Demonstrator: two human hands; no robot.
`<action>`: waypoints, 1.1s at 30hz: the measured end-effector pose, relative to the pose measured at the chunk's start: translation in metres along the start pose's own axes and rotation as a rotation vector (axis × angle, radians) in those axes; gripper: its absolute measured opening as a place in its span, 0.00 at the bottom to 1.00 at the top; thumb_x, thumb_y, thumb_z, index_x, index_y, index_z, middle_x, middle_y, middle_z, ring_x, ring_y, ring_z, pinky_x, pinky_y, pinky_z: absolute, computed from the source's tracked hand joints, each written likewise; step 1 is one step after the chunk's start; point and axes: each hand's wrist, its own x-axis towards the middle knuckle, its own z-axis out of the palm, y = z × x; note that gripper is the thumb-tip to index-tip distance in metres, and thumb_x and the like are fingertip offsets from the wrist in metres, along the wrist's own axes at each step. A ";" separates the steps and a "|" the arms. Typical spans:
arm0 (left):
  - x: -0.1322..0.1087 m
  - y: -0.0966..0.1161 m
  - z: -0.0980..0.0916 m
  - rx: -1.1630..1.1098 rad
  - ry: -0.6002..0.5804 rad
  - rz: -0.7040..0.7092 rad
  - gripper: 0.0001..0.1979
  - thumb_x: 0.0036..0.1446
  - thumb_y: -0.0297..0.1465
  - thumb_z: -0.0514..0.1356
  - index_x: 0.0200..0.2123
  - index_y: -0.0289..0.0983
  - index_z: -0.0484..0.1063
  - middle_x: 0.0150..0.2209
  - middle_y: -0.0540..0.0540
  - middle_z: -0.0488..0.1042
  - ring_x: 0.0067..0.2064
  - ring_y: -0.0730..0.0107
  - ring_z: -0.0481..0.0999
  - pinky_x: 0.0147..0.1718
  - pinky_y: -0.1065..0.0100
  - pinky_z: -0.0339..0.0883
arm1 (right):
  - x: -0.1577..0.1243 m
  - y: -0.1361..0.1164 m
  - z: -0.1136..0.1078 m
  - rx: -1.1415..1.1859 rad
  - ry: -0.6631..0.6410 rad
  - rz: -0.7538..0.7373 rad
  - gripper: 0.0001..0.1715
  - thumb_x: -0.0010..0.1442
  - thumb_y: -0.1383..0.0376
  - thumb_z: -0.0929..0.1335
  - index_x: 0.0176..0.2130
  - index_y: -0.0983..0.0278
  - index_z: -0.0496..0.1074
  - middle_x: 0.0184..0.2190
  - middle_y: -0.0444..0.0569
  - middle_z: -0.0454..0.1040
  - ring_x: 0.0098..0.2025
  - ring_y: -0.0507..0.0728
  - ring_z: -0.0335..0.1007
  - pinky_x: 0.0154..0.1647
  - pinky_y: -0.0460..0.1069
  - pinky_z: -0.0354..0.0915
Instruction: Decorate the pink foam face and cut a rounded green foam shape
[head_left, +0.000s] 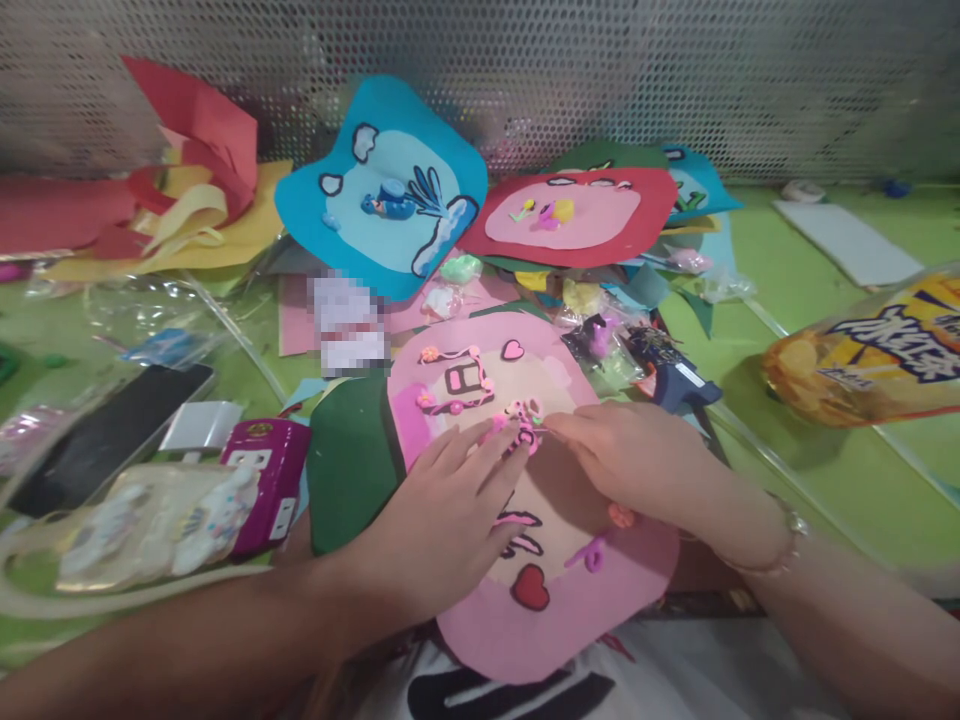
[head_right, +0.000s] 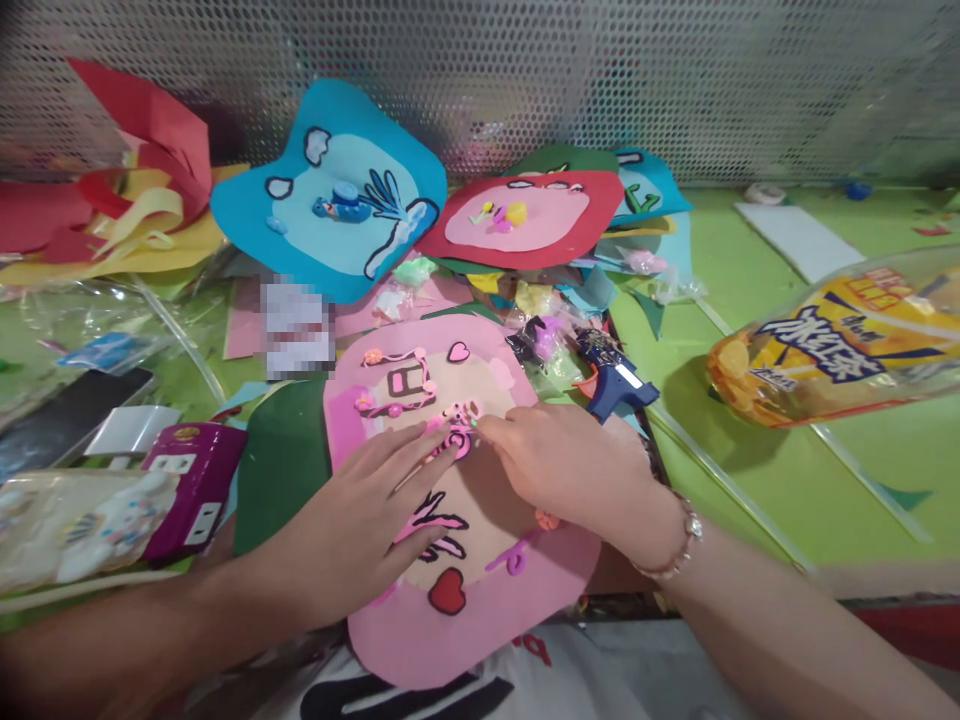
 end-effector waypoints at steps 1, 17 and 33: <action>0.000 0.000 0.000 0.000 -0.001 -0.001 0.28 0.63 0.44 0.44 0.63 0.39 0.52 0.62 0.43 0.57 0.64 0.57 0.52 0.59 0.57 0.51 | 0.000 0.000 0.000 -0.001 -0.006 -0.001 0.12 0.60 0.69 0.58 0.34 0.62 0.69 0.21 0.44 0.67 0.21 0.50 0.55 0.23 0.48 0.38; 0.001 0.000 -0.002 0.010 -0.009 0.005 0.28 0.63 0.45 0.44 0.62 0.39 0.54 0.62 0.43 0.57 0.63 0.57 0.52 0.59 0.56 0.51 | 0.001 0.002 -0.003 -0.009 -0.021 -0.021 0.13 0.60 0.70 0.58 0.36 0.62 0.69 0.22 0.44 0.68 0.22 0.50 0.55 0.23 0.48 0.38; 0.001 0.000 -0.001 -0.017 0.002 0.004 0.28 0.63 0.44 0.45 0.62 0.39 0.54 0.62 0.43 0.57 0.64 0.57 0.51 0.59 0.55 0.51 | 0.001 0.000 -0.004 -0.001 -0.026 -0.024 0.11 0.58 0.71 0.58 0.35 0.63 0.68 0.22 0.44 0.67 0.21 0.50 0.55 0.23 0.49 0.38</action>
